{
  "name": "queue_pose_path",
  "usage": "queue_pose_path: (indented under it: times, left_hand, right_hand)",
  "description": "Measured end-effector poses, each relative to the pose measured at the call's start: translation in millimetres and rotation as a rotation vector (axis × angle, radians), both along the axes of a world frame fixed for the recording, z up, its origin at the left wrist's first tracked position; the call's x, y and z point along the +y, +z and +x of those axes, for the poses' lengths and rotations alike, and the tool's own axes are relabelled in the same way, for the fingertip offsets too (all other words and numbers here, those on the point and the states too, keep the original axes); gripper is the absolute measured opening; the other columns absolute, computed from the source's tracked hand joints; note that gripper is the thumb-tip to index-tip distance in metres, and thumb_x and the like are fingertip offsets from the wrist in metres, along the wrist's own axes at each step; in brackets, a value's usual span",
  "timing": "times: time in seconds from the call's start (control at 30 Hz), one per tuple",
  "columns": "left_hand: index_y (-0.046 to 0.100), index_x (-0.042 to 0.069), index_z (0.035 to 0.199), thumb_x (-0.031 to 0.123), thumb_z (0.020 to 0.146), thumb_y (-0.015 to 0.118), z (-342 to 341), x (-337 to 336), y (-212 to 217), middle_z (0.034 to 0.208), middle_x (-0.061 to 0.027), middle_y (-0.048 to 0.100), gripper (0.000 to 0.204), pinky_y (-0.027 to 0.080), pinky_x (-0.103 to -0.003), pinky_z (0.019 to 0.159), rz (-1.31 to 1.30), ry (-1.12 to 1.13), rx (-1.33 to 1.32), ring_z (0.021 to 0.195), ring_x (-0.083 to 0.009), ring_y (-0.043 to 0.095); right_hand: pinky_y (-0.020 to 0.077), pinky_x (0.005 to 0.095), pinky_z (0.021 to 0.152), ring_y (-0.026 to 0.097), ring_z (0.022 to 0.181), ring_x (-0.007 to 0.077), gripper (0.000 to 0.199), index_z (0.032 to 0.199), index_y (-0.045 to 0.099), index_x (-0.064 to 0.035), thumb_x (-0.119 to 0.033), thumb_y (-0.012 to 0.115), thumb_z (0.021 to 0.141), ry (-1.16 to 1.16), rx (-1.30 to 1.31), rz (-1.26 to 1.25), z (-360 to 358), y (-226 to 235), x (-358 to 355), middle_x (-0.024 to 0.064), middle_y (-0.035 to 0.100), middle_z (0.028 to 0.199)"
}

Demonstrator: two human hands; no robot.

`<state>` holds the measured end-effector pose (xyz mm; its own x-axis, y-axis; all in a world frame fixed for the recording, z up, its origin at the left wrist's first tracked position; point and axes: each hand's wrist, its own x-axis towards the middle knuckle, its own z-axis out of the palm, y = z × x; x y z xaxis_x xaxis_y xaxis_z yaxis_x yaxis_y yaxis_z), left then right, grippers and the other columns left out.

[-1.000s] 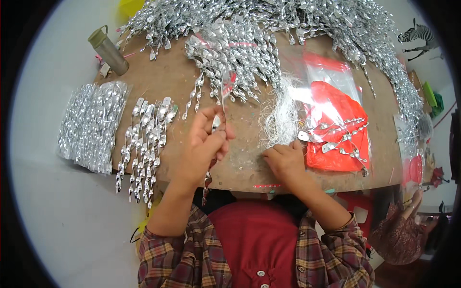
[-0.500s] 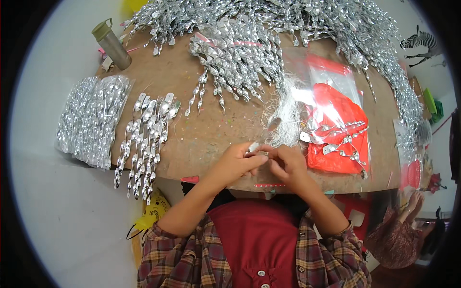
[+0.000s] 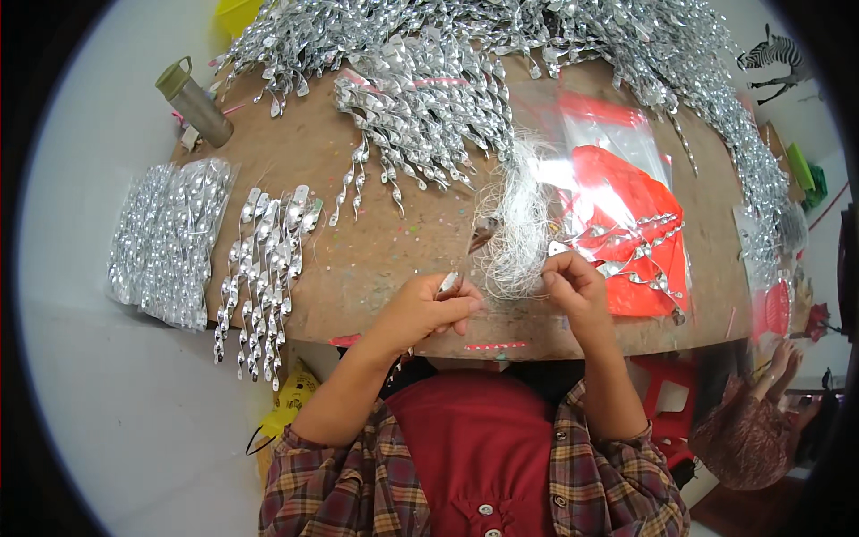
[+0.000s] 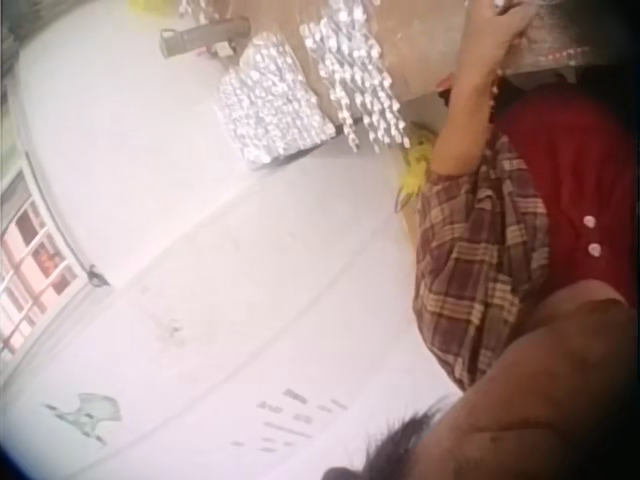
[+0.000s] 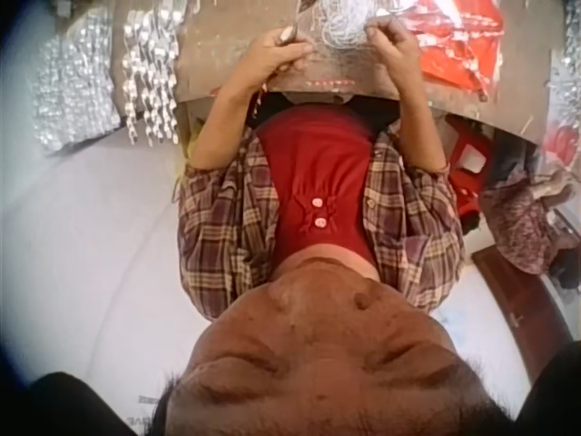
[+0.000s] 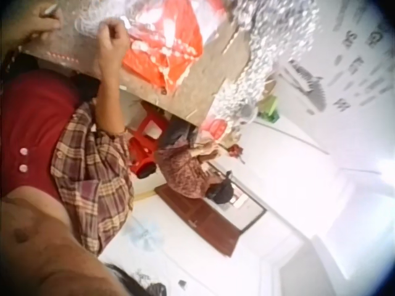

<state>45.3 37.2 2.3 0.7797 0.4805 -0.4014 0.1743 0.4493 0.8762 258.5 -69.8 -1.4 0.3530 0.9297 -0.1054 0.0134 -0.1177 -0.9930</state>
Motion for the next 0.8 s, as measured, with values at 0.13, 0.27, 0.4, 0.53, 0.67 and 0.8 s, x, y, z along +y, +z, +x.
queue_pose_path:
  times: [0.13,0.27,0.4,0.53,0.67,0.8]
  left_hand:
    - [0.060,0.003,0.088,0.016,0.082,0.062,-2,0,5,0.061,0.0007,0.055,0.015,0.030,-0.016,0.042,-0.045,0.099,-0.007,0.047,-0.0020,0.041]
    - [0.060,0.003,0.088,0.016,0.082,0.062,-1,-2,2,0.061,0.0009,0.055,0.014,0.030,-0.015,0.042,-0.075,0.130,-0.023,0.047,-0.0020,0.041]
    - [0.060,0.003,0.089,0.016,0.083,0.062,2,-4,-1,0.061,0.0012,0.055,0.015,0.030,-0.015,0.043,-0.076,0.144,-0.024,0.047,-0.0020,0.041]
    - [0.061,0.004,0.089,0.017,0.083,0.061,5,-10,3,0.061,0.0016,0.055,0.015,0.030,-0.016,0.042,-0.022,0.122,-0.015,0.047,-0.0017,0.041]
    - [0.061,0.005,0.090,0.018,0.083,0.060,10,-16,8,0.061,0.0021,0.055,0.015,0.030,-0.016,0.042,0.039,0.084,-0.006,0.047,-0.0015,0.040]
    - [0.061,0.006,0.089,0.019,0.083,0.061,6,-16,3,0.061,0.0021,0.055,0.015,0.029,-0.016,0.042,0.058,0.111,-0.042,0.047,-0.0014,0.040]
  right_hand:
    - [0.0347,0.0165,0.056,0.042,0.063,0.0007,0.003,0.085,0.056,-0.0031,-0.005,0.056,0.083,-0.076,-0.028,0.030,9,-3,0,-0.0060,0.050,0.073]
    - [0.0347,0.0178,0.054,0.042,0.062,0.0017,0.003,0.087,0.055,-0.0032,-0.005,0.055,0.084,-0.149,-0.216,0.082,17,-10,-1,-0.0055,0.049,0.074]
    - [0.0394,0.0210,0.056,0.046,0.062,0.0055,0.005,0.088,0.055,-0.0011,-0.003,0.055,0.084,-0.198,-0.597,0.077,25,-15,-4,-0.0019,0.053,0.076]
    - [0.0419,0.0242,0.058,0.047,0.059,0.0089,0.013,0.096,0.057,-0.0017,-0.004,0.056,0.083,-0.217,-1.137,0.096,14,-3,2,0.0026,0.057,0.083]
    - [0.0449,0.0254,0.062,0.054,0.064,0.0110,0.025,0.108,0.055,-0.0030,-0.004,0.057,0.083,0.064,-0.618,0.164,-39,18,7,0.0062,0.060,0.088]
    - [0.0457,0.0238,0.065,0.057,0.070,0.0097,0.025,0.110,0.054,-0.0027,-0.003,0.055,0.085,0.251,-0.451,0.094,-33,15,9,0.0056,0.060,0.082]
